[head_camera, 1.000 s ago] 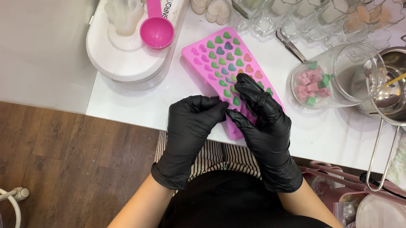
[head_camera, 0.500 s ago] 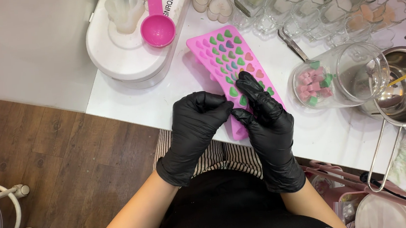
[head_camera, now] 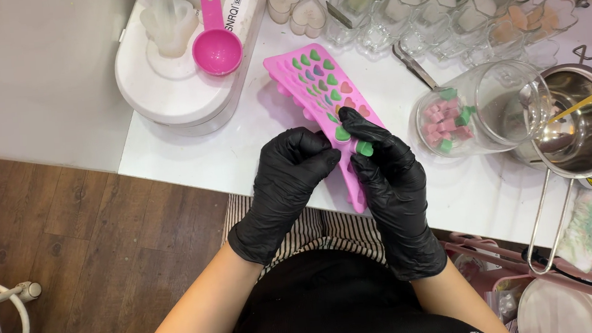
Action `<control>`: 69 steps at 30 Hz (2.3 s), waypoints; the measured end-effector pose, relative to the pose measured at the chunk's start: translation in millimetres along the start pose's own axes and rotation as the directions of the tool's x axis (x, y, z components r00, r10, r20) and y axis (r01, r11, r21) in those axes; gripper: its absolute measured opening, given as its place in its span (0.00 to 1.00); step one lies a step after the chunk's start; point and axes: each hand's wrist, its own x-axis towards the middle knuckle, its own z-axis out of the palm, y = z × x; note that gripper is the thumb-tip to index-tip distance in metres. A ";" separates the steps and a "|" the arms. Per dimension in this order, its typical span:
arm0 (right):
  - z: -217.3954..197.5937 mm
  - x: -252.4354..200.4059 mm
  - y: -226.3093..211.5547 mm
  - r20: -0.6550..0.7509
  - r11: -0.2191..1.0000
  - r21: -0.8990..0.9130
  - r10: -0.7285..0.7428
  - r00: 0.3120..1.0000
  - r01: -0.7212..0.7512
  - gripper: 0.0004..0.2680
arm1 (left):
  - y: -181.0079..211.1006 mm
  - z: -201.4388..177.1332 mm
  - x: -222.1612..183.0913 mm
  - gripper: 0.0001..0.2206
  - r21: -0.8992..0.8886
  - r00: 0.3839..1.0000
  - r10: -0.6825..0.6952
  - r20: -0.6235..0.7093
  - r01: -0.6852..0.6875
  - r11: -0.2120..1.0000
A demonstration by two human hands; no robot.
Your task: The person, wearing black gloves, removes heart-shaped wax melts from a pink silicone mold and places them into a glass jar.
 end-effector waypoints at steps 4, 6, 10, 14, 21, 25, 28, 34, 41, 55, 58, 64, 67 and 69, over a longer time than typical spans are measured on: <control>1.2 0.1 -1.9 -0.084 0.999 0.032 0.008 0.996 -0.005 0.10 | -2.5 1.0 -0.2 0.05 -0.034 0.999 0.018 0.044 -0.017 0.999; -4.3 0.4 -5.8 -0.157 0.997 0.072 -0.029 0.987 0.041 0.08 | -2.6 -0.3 0.7 0.05 -0.011 0.999 0.032 0.032 -0.032 0.999; -30.1 3.1 -50.7 -0.357 0.987 -0.104 -0.149 0.922 0.119 0.08 | 7.6 -0.2 2.6 0.07 0.047 1.000 0.003 -0.029 -0.002 0.999; -80.4 7.4 -74.1 -0.298 0.677 -0.716 -0.517 0.802 0.170 0.11 | 51.8 11.2 -5.2 0.07 0.100 0.988 -0.146 -0.059 0.152 0.983; -47.9 20.3 -101.3 -0.329 0.582 -0.812 -0.395 0.858 -0.043 0.13 | 45.2 7.5 -7.5 0.16 0.294 0.978 -0.046 -0.201 0.105 0.950; -30.0 -8.5 -63.6 -0.213 0.658 -0.751 -0.324 0.922 0.058 0.16 | 43.9 5.5 -0.6 0.15 0.431 0.969 0.074 -0.236 0.036 0.902; 5.4 -6.2 -51.9 0.139 0.655 -0.721 -0.183 0.973 0.227 0.28 | 46.6 3.7 3.1 0.14 0.411 0.955 0.090 -0.283 0.036 0.911; 19.7 -6.8 -25.3 0.203 0.562 -0.785 -0.164 0.965 0.260 0.29 | 40.2 -7.6 8.5 0.12 0.298 0.961 0.137 -0.239 -0.062 0.952; 24.6 3.4 -34.4 0.309 0.440 -0.842 -0.084 0.947 0.314 0.28 | 45.3 -11.0 10.7 0.10 0.285 0.962 0.086 -0.258 -0.010 0.958; 25.2 18.7 -5.3 0.079 0.956 -0.261 -0.117 0.990 0.133 0.23 | 38.8 -17.1 8.9 0.08 0.284 0.987 0.134 -0.087 -0.104 0.953; 29.0 14.4 13.5 0.054 1.000 0.003 -0.010 0.998 0.009 0.23 | 31.7 -22.5 13.7 0.08 0.180 0.993 0.119 -0.027 -0.112 0.977; 29.8 14.9 11.4 0.007 1.000 0.027 -0.003 1.000 0.002 0.22 | 21.0 -12.0 15.8 0.05 0.108 0.989 0.147 -0.009 -0.145 0.984; 30.3 16.3 9.6 -0.001 0.999 0.040 -0.018 1.000 0.018 0.22 | 22.0 -3.8 12.2 0.04 -0.002 0.985 0.171 -0.027 -0.171 0.985; 28.1 17.4 6.9 -0.036 0.999 0.029 0.031 0.999 -0.030 0.20 | 20.7 -3.0 12.3 0.05 0.007 0.987 0.161 -0.023 -0.161 0.987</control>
